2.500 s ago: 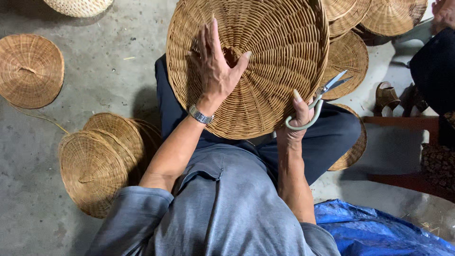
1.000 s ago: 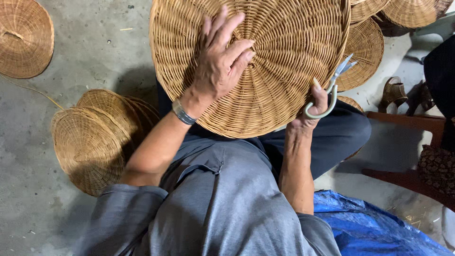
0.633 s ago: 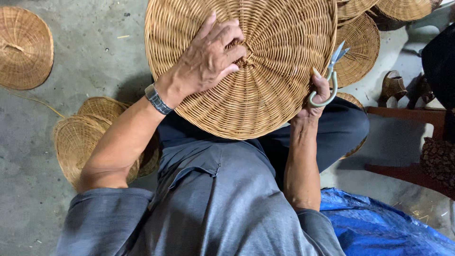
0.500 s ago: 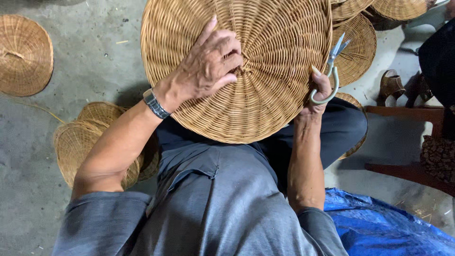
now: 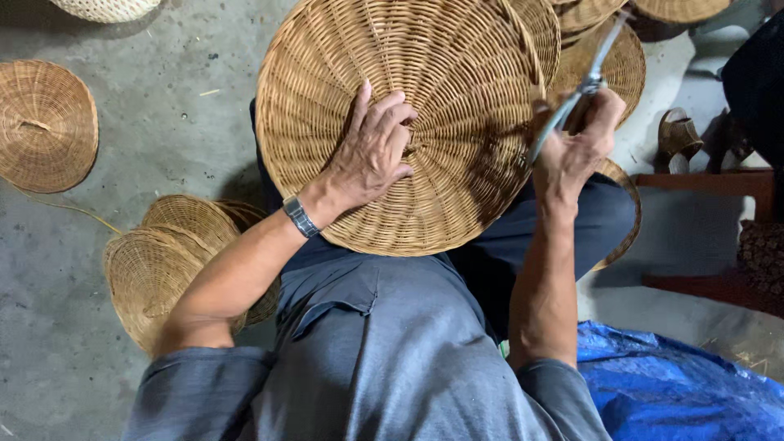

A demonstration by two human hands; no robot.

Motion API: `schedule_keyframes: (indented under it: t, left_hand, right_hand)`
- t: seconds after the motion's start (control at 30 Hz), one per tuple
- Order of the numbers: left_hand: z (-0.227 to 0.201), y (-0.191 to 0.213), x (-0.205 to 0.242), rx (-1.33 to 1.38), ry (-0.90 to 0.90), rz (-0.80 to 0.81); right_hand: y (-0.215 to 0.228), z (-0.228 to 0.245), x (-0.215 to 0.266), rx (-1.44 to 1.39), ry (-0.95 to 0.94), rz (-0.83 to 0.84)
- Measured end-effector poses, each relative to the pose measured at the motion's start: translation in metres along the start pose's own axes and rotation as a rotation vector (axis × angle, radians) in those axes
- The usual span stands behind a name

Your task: The person sits on the floor and uses shears to trim protruding fibers and smooth the surface of round woven baskets. They handle the baskets one at a time, rotating them to access different areas, and place finished items into a stack.

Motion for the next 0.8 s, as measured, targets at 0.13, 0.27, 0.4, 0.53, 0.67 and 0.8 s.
schedule_keyframes:
  t: [0.13,0.27,0.4,0.53,0.67,0.8]
  left_hand:
    - [-0.004,-0.006,0.003,0.052,0.028,-0.004]
    - [-0.011,-0.005,0.003,-0.035,0.031,-0.055]
    - [-0.015,-0.005,0.004,-0.042,0.043,-0.027]
    - [-0.023,0.004,0.010,-0.076,0.011,-0.081]
    - [-0.024,0.004,0.014,-0.079,0.032,-0.136]
    - [-0.024,0.003,0.016,-0.071,0.047,-0.153]
  right_hand:
    - [-0.017,0.047,0.019,-0.104,0.170,0.233]
    - [-0.053,0.071,0.017,-0.148,0.110,0.331]
    - [-0.082,0.088,0.002,-0.045,0.093,0.351]
    - [-0.080,0.111,-0.003,-0.135,0.266,0.251]
    - [-0.085,0.113,-0.002,-0.048,0.334,0.214]
    - [-0.091,0.118,0.003,0.073,0.532,0.143]
Point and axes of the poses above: each hand's wrist, its own x-axis away from the middle knuckle, its own y-axis out of the back of the hand, z = x × y, the point moved 8 cm from there along -x, towards the middle knuckle, and after that the axes turned 4 degrees about x, right-handed, at the moved point
